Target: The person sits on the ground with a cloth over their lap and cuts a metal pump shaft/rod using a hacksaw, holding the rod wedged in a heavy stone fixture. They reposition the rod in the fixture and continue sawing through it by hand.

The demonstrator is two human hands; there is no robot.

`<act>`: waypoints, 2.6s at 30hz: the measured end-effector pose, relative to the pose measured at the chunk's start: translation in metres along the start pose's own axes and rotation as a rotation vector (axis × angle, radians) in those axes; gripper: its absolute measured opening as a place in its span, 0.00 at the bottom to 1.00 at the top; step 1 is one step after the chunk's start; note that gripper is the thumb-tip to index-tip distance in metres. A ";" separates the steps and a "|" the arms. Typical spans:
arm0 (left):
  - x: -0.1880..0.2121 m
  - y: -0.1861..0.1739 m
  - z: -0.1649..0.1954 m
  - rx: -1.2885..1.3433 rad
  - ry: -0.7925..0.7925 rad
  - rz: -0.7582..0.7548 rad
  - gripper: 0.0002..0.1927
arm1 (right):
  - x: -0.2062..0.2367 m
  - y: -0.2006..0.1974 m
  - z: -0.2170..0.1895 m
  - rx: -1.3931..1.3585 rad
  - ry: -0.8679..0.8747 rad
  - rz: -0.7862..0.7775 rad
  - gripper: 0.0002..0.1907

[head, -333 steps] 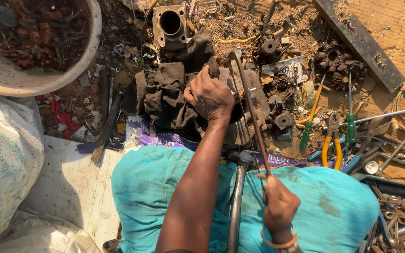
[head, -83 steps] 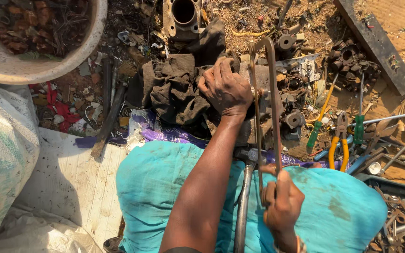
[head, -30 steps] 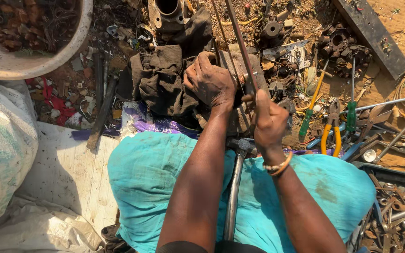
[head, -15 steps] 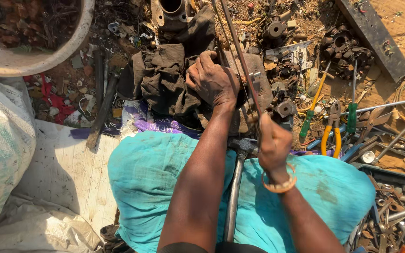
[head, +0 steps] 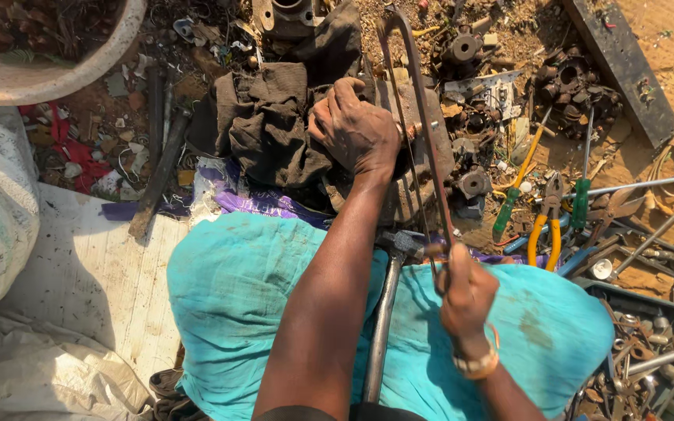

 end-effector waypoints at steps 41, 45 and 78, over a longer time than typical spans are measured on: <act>-0.003 0.002 0.006 0.022 0.022 -0.038 0.14 | 0.021 0.010 0.008 -0.093 0.036 0.136 0.24; -0.003 -0.002 0.006 0.019 0.058 0.028 0.13 | 0.033 -0.007 0.018 -0.164 0.017 0.109 0.28; -0.004 -0.002 0.009 -0.033 0.063 0.010 0.14 | -0.050 0.071 -0.019 -0.099 -0.114 0.099 0.26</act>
Point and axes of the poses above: each hand's wrist, its own x-axis away from the middle knuckle, its own y-axis out of the palm, z = x × y, the point moved 8 cm from there along -x, towards the middle knuckle, and after that the axes turned 11 degrees about z, right-handed, at the moved point
